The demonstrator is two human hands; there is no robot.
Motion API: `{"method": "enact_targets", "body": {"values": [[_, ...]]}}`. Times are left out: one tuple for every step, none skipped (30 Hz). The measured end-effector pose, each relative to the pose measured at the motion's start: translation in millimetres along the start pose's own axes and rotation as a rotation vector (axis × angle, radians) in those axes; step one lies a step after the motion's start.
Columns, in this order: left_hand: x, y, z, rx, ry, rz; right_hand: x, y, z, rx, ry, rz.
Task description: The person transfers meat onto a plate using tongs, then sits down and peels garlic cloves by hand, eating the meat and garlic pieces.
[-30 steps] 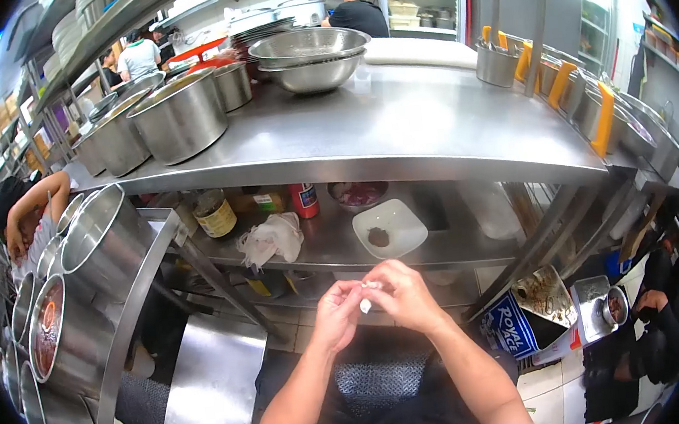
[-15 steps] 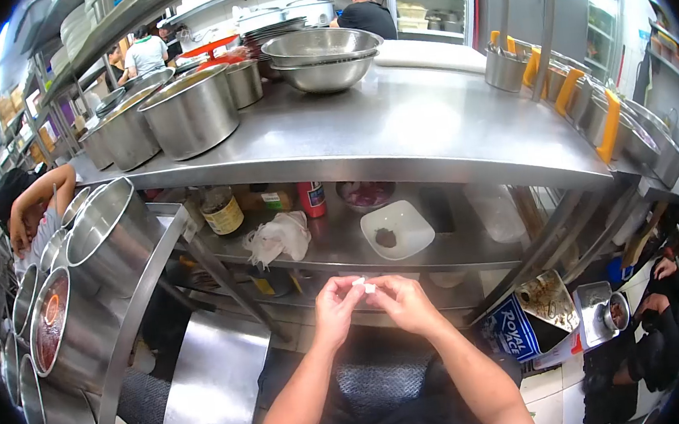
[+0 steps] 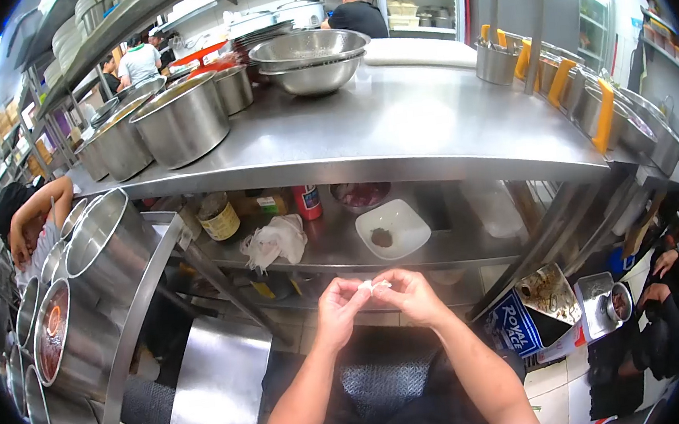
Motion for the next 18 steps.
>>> {"method": "enact_targets", "body": {"values": [[-0.7, -0.4, 1.5, 0.011, -0.017, 0.006, -2.0, -0.1, 2.1, -0.017, 0.074, -0.018], [-0.5, -0.2, 2.6, 0.022, -0.032, 0.008, -2.2, -0.3, 4.5, -0.032, 0.150, -0.033], [-0.8, -0.6, 3.0, 0.008, -0.074, -0.009, -2.4, 0.4, 10.2, -0.062, 0.316, -0.088], [-4.3, -1.3, 7.4, -0.009, -0.110, -0.017, -0.4, -1.0, 11.3, -0.055, 0.311, -0.072], [-5.3, -1.7, 9.7, -0.009, -0.158, -0.027, 5.9, 2.6, 29.8, -0.084, 0.579, -0.111], [-5.0, -1.3, 11.6, -0.012, -0.205, -0.037, 14.1, 6.4, 44.5, -0.114, 0.846, -0.148], [-5.3, -1.5, 14.5, -0.026, -0.201, -0.039, 16.3, 6.2, 46.3, -0.120, 0.840, -0.153], [-6.3, -1.4, 13.9, -0.032, -0.202, -0.054, 16.6, 5.3, 45.5, -0.115, 0.794, -0.149], [-7.0, -2.2, 10.8, -0.013, -0.227, -0.075, 9.4, 3.4, 33.7, -0.045, 0.639, -0.143], [-6.4, -0.5, 7.8, 0.003, -0.251, -0.091, 4.6, 3.0, 20.7, 0.026, 0.482, -0.142], [-4.5, -1.4, 8.2, 0.004, -0.203, -0.068, 6.7, 0.8, 17.8, 0.040, 0.351, -0.121], [-5.6, 1.6, 8.9, -0.005, -0.199, -0.074, 7.7, 0.7, 15.7, 0.051, 0.347, -0.120], [-4.8, 0.6, 9.8, 0.003, -0.160, -0.051, 8.5, -1.3, 11.0, 0.068, 0.220, -0.093], [-2.8, -0.9, 9.8, 0.005, -0.121, -0.022, 9.4, -1.7, 6.2, 0.083, 0.090, -0.074], [-1.9, -0.6, 9.6, 0.013, -0.076, 0.003, 11.4, -1.5, 3.8, 0.089, 0.078, -0.057], [-1.9, -0.9, 9.4, 0.024, -0.055, -0.003, 11.7, -2.9, 3.5, 0.094, 0.071, -0.041], [-0.7, -2.3, 7.7, 0.020, -0.031, -0.006, 11.1, -4.9, 2.6, 0.101, 0.049, -0.039], [0.0, -1.6, 6.2, 0.010, -0.005, -0.008, 11.9, -5.2, -0.7, 0.110, 0.024, -0.040]]}}
Point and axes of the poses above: each hand's wrist, its own y-axis away from the middle knuckle, its own x-axis out of the palm, z = x × y, the point moved 9 cm from there along -y, towards the middle knuckle, and after that the axes turned 14 degrees about z, right-handed, at the moved point
